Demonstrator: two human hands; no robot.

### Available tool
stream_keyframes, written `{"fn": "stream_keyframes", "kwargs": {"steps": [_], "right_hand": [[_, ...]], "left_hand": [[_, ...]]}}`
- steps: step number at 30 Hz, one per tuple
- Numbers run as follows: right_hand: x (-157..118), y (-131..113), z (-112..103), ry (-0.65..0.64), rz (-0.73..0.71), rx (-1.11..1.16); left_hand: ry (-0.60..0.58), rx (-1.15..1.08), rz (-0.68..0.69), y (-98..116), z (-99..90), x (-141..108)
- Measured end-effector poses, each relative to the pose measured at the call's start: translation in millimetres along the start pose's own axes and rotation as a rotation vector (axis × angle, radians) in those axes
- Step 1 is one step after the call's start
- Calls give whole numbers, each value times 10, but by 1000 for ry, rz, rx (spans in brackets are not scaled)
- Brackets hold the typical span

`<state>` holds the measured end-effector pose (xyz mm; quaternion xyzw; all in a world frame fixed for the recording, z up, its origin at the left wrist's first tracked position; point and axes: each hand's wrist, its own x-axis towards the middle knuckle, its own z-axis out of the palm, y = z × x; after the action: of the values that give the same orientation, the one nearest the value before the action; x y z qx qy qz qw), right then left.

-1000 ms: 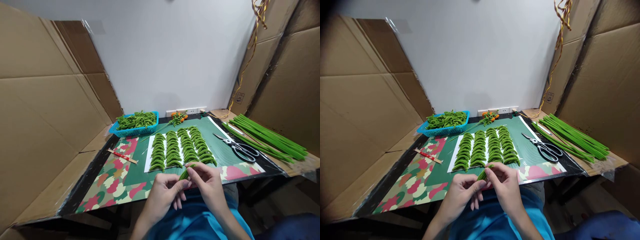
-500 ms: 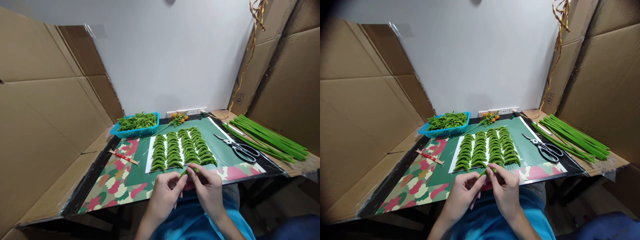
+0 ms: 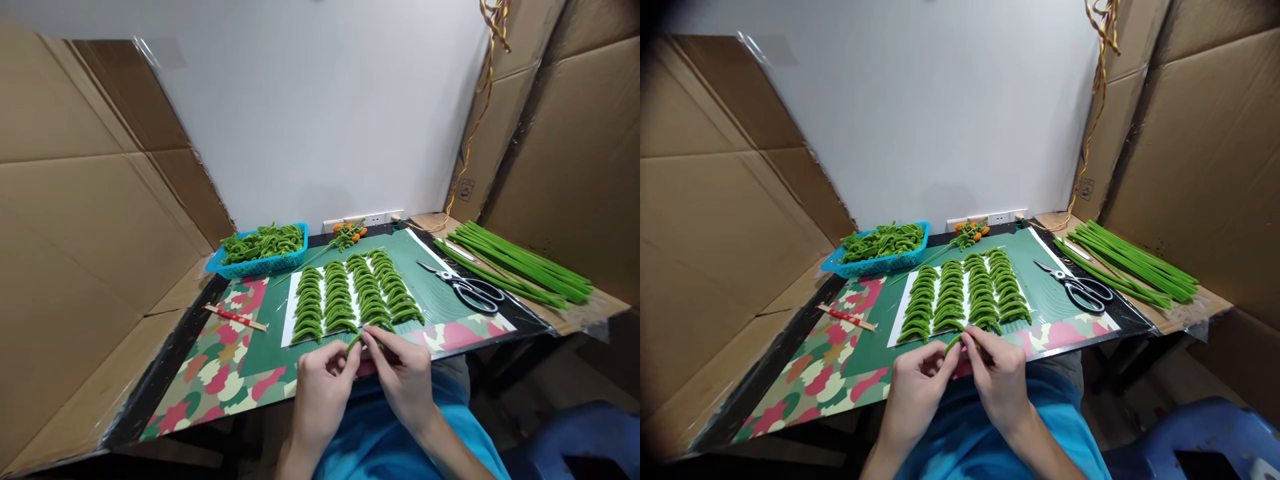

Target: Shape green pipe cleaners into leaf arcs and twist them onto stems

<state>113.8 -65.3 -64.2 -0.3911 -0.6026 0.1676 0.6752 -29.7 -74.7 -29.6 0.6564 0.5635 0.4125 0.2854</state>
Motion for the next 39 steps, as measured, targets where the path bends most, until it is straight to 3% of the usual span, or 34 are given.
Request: {"fn": "stream_keyframes", "kwargs": {"steps": [5, 9, 13, 23, 29, 33, 39], "right_hand": [[-28, 7, 19, -40, 41, 103], [-25, 20, 22, -36, -4, 60], [-9, 15, 20, -4, -28, -2], [-43, 91, 46, -65, -75, -27], [-44, 123, 60, -80, -27, -29], [-48, 109, 53, -64, -74, -61], [-17, 50, 34, -80, -111, -86]], "left_hand": [[-55, -208, -104, 7, -39, 41], [-82, -275, -151, 14, -52, 67], [-99, -231, -112, 1, -50, 65], [-25, -95, 6, -72, -78, 69], [27, -61, 49, -76, -74, 71], [-106, -28, 47, -37, -202, 132], [-201, 176, 215, -62, -487, 246]]}}
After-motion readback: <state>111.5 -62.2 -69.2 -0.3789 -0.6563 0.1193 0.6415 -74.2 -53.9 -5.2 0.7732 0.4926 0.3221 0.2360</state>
